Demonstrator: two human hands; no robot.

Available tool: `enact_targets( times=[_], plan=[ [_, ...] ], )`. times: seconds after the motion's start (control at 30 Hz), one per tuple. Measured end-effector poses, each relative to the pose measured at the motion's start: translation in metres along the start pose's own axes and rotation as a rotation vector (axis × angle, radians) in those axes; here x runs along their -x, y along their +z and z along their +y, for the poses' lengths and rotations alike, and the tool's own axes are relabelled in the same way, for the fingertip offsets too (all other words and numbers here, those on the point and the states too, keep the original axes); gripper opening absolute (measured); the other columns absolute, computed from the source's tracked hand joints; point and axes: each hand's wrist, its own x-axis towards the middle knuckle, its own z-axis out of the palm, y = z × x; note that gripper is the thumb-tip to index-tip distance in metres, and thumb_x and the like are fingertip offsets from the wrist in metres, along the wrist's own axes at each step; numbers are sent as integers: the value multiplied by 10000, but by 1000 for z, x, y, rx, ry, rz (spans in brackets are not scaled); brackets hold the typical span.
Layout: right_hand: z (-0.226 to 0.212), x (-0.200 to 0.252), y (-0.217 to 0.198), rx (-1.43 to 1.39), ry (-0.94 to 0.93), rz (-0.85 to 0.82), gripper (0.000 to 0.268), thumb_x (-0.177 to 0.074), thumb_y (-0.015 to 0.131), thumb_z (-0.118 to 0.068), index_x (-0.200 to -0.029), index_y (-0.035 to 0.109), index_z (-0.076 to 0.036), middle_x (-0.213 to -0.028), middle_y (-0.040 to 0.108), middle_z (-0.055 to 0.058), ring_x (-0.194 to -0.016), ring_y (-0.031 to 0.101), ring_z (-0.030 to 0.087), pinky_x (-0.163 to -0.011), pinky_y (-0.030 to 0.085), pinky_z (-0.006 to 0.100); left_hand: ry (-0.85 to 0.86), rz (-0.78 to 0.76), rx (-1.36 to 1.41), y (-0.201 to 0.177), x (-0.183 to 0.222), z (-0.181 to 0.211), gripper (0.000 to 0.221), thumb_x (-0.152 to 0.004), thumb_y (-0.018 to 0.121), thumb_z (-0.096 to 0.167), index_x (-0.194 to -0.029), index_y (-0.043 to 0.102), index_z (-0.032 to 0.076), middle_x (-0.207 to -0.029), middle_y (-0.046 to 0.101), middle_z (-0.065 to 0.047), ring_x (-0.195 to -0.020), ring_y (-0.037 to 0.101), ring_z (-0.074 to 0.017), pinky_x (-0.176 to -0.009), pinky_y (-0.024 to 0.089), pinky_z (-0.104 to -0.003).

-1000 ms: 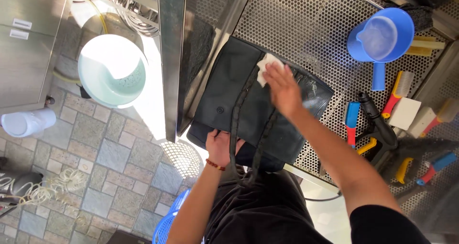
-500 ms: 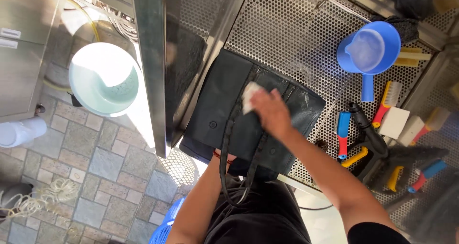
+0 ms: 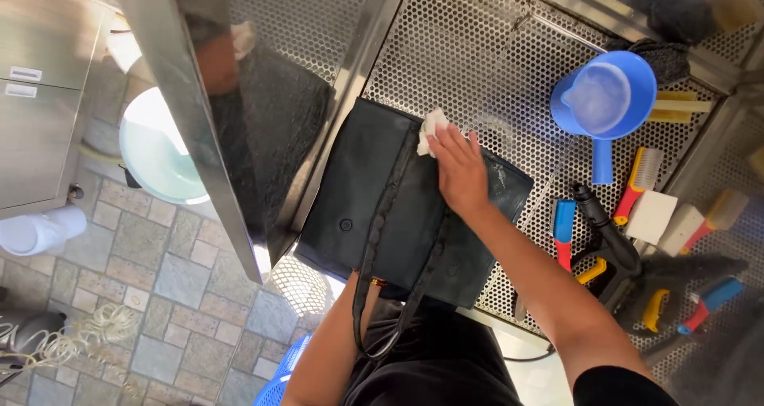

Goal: Applying cleaning solution with a brush and wiping a black leather bag.

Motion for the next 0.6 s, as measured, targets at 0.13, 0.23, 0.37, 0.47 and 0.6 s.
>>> enact_targets(
  times=[0.13, 0.23, 0.37, 0.47, 0.6],
  plan=[
    [-79, 37, -3, -383, 73, 35, 337, -946, 603, 70, -1268, 657, -12, -1328, 660, 187, -1279, 618, 369, -1140, 458, 490, -95, 19, 205, 3, -4, 2, 253, -1091, 529, 199, -1261, 561, 13, -1151, 619, -135, -1055, 630, -201, -997, 559, -322],
    [-133, 67, -38, -585, 73, -151, 341, -942, 595, 65, -1253, 686, -42, -1329, 688, 171, -1287, 651, 344, -1148, 444, 503, -161, 40, 356, 4, -5, 0, 286, -1081, 518, 217, -1290, 552, 24, -1190, 613, -132, -1090, 622, -207, -1010, 547, -327],
    [-69, 60, -7, -338, -60, -112, 289, -938, 672, -34, -1226, 689, -54, -1276, 691, 144, -1214, 634, 327, -1139, 435, 526, -280, 70, 560, -8, 5, -39, 334, -1067, 504, 242, -1329, 539, 38, -1241, 606, -127, -1137, 613, -214, -1026, 532, -333],
    [-53, 37, -7, -195, 32, -161, 370, -829, 626, 43, -1184, 702, -23, -1294, 685, 183, -1270, 615, 356, -1136, 376, 591, -357, 100, 710, -12, 12, -59, 370, -1057, 494, 261, -1358, 530, 49, -1280, 601, -123, -1173, 605, -219, -1039, 520, -337],
    [-96, 59, -26, -365, 170, -68, 389, -911, 594, 67, -1275, 678, -40, -1342, 671, 181, -1326, 604, 348, -1176, 424, 496, -468, 128, 912, -42, 23, -126, 420, -1043, 481, 287, -1398, 518, 64, -1332, 595, -118, -1220, 595, -226, -1056, 504, -342]
  ],
)
